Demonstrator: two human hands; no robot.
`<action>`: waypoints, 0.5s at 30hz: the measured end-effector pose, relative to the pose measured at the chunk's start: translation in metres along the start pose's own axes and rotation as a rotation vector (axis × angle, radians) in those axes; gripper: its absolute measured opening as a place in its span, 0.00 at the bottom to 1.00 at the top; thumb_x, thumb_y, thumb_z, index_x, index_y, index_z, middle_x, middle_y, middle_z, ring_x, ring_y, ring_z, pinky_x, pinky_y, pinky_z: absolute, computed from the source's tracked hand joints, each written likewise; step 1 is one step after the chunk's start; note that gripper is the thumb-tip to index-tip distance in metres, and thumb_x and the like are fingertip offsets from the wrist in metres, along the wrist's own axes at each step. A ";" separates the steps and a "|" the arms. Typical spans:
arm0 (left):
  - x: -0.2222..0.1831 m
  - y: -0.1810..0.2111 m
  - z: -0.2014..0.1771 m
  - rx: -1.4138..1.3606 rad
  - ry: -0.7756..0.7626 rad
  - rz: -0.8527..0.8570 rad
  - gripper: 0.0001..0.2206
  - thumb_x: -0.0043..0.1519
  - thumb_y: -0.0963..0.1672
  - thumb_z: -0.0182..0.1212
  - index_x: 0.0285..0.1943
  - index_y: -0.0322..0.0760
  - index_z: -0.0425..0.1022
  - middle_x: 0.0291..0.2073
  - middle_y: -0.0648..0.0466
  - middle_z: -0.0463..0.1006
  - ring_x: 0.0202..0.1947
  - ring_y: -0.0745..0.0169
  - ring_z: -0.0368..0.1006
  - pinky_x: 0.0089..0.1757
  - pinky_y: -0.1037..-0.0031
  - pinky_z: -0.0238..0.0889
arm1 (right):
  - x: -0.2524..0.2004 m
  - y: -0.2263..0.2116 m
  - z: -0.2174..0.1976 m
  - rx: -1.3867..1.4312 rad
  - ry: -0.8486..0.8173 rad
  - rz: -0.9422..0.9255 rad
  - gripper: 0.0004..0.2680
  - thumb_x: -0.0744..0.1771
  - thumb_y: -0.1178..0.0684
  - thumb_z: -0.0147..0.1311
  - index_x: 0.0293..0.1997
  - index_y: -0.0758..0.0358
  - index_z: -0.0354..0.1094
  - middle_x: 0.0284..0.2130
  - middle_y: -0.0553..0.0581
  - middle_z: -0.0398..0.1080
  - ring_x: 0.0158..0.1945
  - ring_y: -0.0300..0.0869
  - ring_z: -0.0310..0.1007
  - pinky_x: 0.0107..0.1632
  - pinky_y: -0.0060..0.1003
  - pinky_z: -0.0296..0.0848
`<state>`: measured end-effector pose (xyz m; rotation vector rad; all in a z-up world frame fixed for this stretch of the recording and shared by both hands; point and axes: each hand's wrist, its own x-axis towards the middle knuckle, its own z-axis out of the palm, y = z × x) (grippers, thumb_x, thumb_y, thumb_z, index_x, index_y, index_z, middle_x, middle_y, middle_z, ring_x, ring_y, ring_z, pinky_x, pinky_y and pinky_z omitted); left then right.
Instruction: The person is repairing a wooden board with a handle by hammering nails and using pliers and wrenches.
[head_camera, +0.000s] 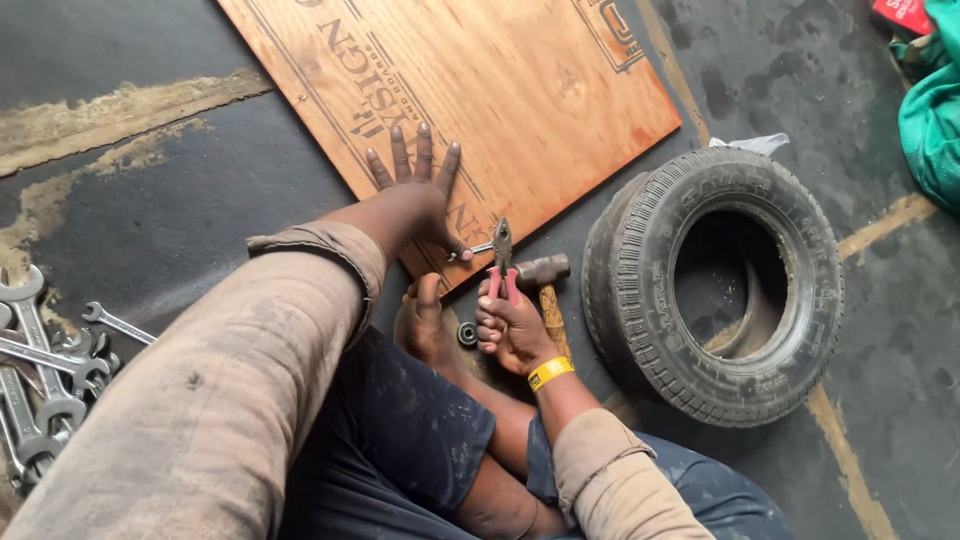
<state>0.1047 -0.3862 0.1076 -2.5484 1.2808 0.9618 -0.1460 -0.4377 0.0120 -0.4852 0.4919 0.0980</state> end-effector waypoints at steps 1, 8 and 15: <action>0.002 0.000 0.001 -0.006 0.006 0.006 0.77 0.31 0.67 0.77 0.81 0.47 0.17 0.74 0.31 0.08 0.69 0.17 0.00 0.58 0.21 0.11 | 0.001 0.001 -0.002 0.092 -0.057 -0.015 0.07 0.70 0.54 0.55 0.49 0.52 0.59 0.20 0.44 0.54 0.18 0.32 0.54 0.22 0.28 0.57; 0.004 -0.002 0.000 0.006 0.045 0.010 0.76 0.32 0.66 0.77 0.81 0.46 0.18 0.75 0.33 0.11 0.71 0.17 0.03 0.58 0.20 0.12 | 0.002 -0.008 0.004 -0.284 0.165 -0.039 0.08 0.68 0.56 0.54 0.48 0.55 0.59 0.23 0.49 0.58 0.21 0.36 0.58 0.24 0.33 0.60; 0.004 0.001 0.003 -0.006 0.028 0.022 0.75 0.34 0.67 0.75 0.81 0.47 0.19 0.75 0.31 0.09 0.70 0.17 0.01 0.58 0.20 0.11 | 0.001 -0.005 -0.006 0.029 0.036 0.019 0.10 0.68 0.55 0.54 0.52 0.53 0.59 0.23 0.48 0.57 0.20 0.34 0.56 0.24 0.31 0.60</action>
